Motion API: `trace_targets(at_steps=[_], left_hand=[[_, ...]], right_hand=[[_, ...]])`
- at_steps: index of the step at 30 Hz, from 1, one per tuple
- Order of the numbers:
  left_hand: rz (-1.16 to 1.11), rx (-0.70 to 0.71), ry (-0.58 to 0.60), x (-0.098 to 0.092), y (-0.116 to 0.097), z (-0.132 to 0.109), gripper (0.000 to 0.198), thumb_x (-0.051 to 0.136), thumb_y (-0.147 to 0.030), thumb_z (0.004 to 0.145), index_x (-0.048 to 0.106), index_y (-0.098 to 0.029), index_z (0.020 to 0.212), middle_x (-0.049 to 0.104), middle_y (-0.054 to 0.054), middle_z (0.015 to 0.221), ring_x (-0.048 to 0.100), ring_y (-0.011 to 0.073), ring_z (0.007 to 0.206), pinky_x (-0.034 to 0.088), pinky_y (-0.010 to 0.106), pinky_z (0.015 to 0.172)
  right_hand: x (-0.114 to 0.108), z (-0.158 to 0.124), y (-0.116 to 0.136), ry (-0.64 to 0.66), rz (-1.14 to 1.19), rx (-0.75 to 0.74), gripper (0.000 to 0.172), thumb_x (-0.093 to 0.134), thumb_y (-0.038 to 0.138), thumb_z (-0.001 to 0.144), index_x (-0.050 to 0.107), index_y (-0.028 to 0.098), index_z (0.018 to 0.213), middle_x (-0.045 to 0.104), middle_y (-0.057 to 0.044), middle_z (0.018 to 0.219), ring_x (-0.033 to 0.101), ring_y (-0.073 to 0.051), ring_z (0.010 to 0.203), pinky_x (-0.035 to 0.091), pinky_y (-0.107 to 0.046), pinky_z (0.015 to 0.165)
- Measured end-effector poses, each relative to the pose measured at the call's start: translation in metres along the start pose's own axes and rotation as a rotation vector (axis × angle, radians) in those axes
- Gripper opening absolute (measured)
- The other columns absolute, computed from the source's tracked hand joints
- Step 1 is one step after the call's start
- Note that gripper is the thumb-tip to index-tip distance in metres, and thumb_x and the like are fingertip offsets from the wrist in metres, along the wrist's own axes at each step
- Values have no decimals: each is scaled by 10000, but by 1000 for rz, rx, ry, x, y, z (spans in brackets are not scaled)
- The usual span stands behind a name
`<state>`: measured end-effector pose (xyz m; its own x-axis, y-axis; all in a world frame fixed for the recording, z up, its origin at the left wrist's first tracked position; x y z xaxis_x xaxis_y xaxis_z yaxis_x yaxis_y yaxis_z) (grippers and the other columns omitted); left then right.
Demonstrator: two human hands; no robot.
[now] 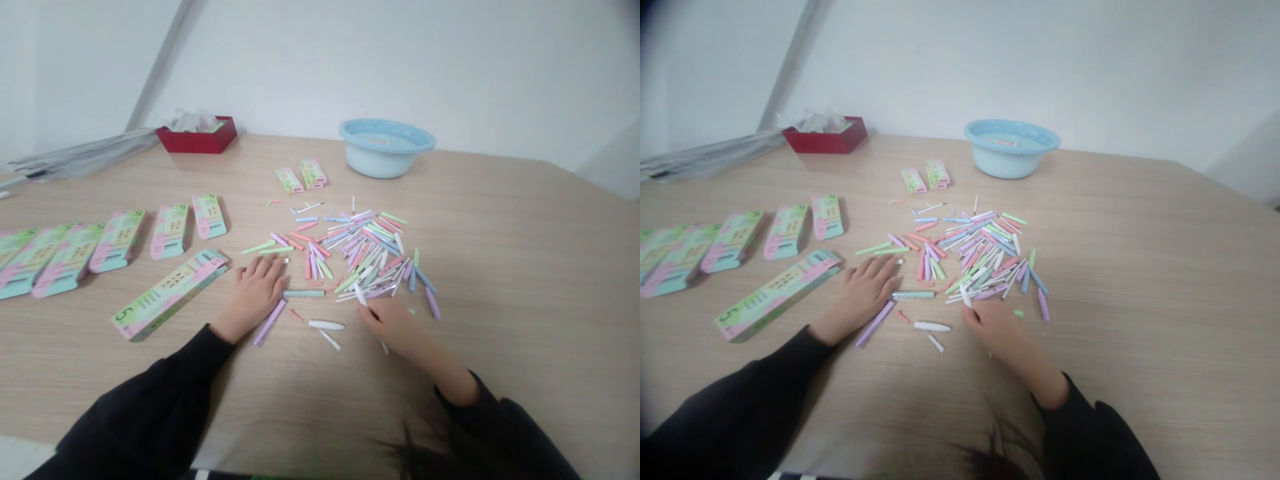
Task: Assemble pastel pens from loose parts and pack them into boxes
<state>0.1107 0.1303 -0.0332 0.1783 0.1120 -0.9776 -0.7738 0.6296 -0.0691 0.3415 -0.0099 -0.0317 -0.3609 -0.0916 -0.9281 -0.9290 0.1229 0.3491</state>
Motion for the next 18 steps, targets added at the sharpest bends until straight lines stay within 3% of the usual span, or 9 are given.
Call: trace_targets(at_steps=[3,6,10,13,18], left_hand=[[-12,-8,8,5,4,3,465,344,-329,1051,564,-192,1437,541,176,1502,469,401,1361,431,606,1016],[-35,-36,11,4,13,8,460,344,-278,1030,629,-188,1380,580,204,1411,530,422,1271,452,625,982],[-119,-8,41,-2,27,18,415,391,-171,971,714,-152,1230,681,151,1168,642,296,1100,514,439,989],[-165,40,64,-5,33,24,379,410,-184,970,715,-127,1188,692,133,1096,661,262,1036,528,374,979],[-159,87,73,-3,30,25,370,379,-157,972,679,-93,1178,658,186,1108,622,312,1053,503,466,1010]], right_hand=[[4,1,11,17,-88,24,365,431,317,1010,653,172,758,760,-128,829,682,-252,752,359,-322,628],[7,1,22,9,-136,68,333,433,317,1018,708,139,960,777,-178,949,727,-303,847,386,-328,635],[6,-1,27,-12,-126,116,309,496,392,1005,690,152,1017,779,-154,907,736,-306,821,376,-321,610],[-6,-5,18,-28,-84,113,293,517,421,998,675,180,945,769,-99,867,713,-266,812,373,-315,626],[-45,2,4,-231,276,-14,151,513,257,951,646,189,969,669,-26,785,612,-177,711,417,-300,662]])
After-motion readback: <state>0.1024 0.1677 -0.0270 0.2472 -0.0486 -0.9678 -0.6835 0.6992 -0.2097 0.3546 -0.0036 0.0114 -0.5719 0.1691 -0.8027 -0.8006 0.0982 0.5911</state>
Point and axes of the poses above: each hand's wrist, its own z-axis towards the middle knuckle, its own x-axis out of the palm, y = z × x, the point moved 4 cm from there along z, towards the middle knuckle
